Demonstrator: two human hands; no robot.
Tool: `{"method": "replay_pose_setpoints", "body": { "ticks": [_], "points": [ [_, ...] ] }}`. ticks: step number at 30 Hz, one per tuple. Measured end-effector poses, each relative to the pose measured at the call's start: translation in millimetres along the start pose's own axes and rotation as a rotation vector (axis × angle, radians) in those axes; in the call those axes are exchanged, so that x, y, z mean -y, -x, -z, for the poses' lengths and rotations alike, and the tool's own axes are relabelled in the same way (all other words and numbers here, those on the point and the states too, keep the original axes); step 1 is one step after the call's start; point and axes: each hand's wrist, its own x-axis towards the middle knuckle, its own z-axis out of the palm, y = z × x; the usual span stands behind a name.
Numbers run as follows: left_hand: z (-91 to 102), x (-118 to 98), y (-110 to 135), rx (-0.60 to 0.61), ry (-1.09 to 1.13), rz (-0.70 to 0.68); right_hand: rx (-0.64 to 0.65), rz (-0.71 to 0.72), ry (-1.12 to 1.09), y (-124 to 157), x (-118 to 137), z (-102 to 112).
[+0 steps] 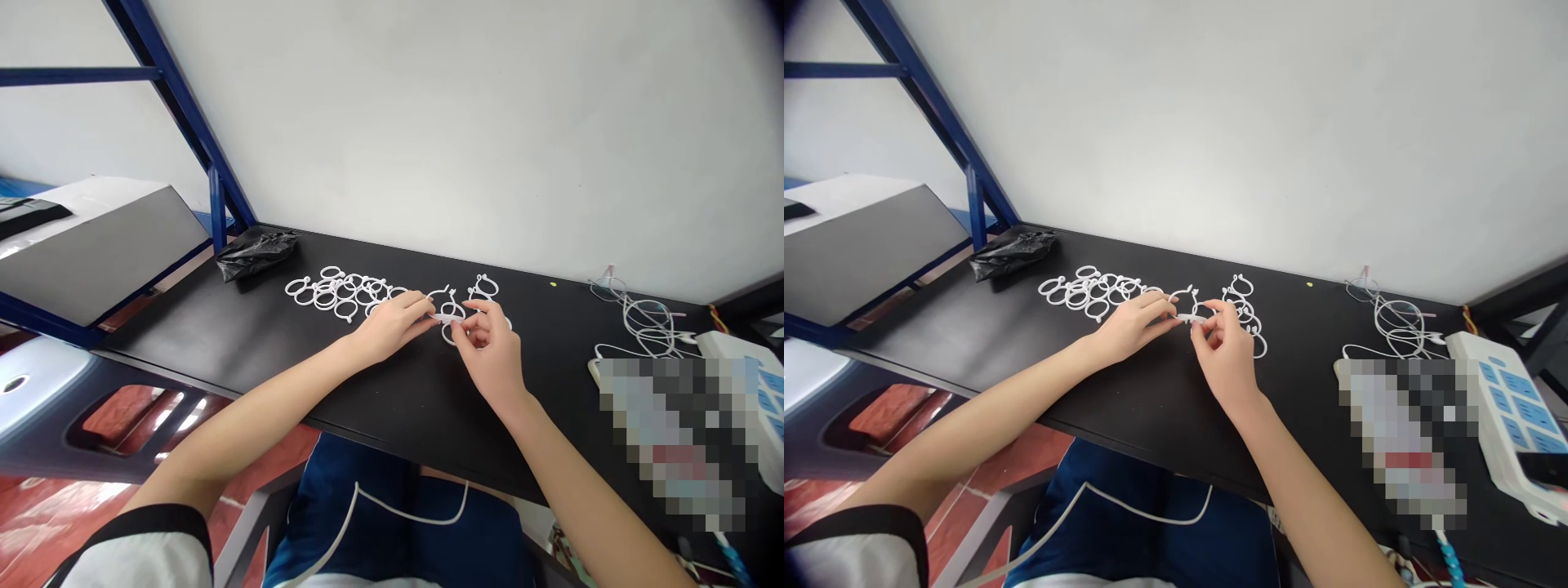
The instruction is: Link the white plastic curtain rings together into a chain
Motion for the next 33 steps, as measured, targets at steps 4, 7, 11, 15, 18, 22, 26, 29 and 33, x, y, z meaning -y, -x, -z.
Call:
{"method": "replay_pose_setpoints", "body": {
  "ticks": [4, 7, 11, 15, 18, 22, 26, 29, 33],
  "points": [
    [0.9, 0, -1, -0.009, -0.003, -0.03, 0.053, -0.001, 0.023, 0, 1, 1],
    [3.0, -1, -2, 0.014, -0.035, -0.015, 0.037, -0.051, -0.111, 2, 4, 3],
    [4.8, -4, -3, 0.038, -0.043, -0.004, -0.053, -0.11, -0.295, 3, 10, 4],
    [6.3, -10, -5, 0.06, -0.024, -0.022, -0.118, -0.172, -0.436, 0, 12, 3],
    [10.0, -14, -6, 0.093, -0.006, -0.056, -0.146, -0.251, -0.574, -2, 11, 1],
    [15.0, -18, -7, 0.175, 0.012, -0.157, -0.204, -0.379, -0.738, -11, 7, 6],
    [13.3, -20, -6, 0.241, 0.014, -0.212, -0.324, -0.479, -0.815, -21, 1, 14],
    [11.4, -19, -5, 0.218, 0.002, -0.185, -0.298, -0.477, -0.785, -21, 0, 15],
    [12.8, -15, -5, 0.128, -0.067, -0.106, -0.202, -0.407, -0.697, -15, 2, 10]
  ]
}}
